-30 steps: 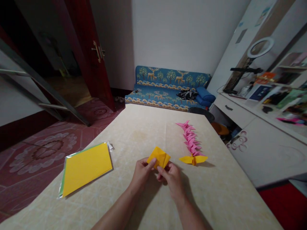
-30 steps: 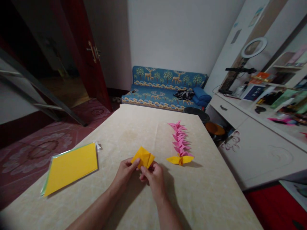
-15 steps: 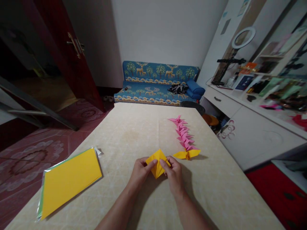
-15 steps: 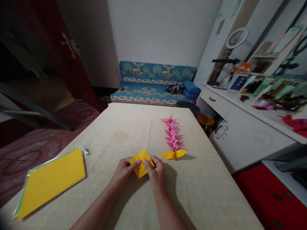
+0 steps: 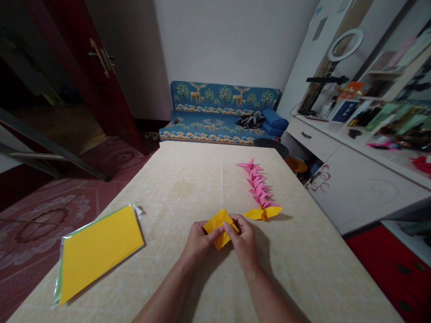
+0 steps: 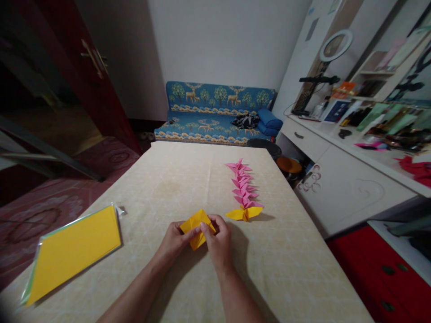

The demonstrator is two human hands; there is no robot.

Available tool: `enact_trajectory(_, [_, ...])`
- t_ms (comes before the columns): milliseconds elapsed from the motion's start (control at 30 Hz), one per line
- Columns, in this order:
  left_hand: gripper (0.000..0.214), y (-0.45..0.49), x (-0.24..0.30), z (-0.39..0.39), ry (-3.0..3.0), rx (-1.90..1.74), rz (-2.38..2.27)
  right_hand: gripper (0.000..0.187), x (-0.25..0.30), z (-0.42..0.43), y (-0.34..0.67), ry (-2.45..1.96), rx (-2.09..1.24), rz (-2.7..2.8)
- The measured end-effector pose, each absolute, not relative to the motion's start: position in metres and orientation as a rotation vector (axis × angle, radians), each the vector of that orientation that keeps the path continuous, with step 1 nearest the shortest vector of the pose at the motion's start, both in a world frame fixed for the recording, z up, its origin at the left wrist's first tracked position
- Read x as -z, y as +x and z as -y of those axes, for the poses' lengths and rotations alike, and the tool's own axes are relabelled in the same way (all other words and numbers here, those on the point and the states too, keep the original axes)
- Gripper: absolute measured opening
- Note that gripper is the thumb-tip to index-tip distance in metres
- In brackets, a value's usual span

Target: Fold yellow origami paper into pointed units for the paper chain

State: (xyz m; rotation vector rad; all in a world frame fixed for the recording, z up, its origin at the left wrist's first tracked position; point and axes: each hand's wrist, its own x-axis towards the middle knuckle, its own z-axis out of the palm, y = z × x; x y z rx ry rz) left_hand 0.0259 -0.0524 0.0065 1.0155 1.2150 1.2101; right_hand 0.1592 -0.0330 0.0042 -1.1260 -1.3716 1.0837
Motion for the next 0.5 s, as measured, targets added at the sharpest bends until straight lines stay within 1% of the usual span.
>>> enact_trajectory(100, [0.039, 0.0254, -0.0049, 0.0526, 1.045, -1.18, -1.205, 0.04, -0.0082, 0.0307, 0.1629, -1.094, -0.864, 1.503])
enact_trajectory(133, [0.04, 0.0253, -0.0044, 0.0526, 1.058, -1.168, -1.208, 0.043, -0.0091, 0.0299, 0.1644, -1.072, -0.803, 1.555])
enact_trajectory(267, [0.04, 0.0252, -0.0041, 0.0524, 1.11, -1.144, -1.223, 0.042, -0.0106, 0.0268, 0.1684, -0.961, -0.68, 1.677])
enact_trajectory(500, [0.037, 0.0253, -0.0034, 0.0523, 1.092, -1.155, -1.198, 0.032, -0.0154, 0.0284, 0.1663, -0.906, -0.635, 1.659])
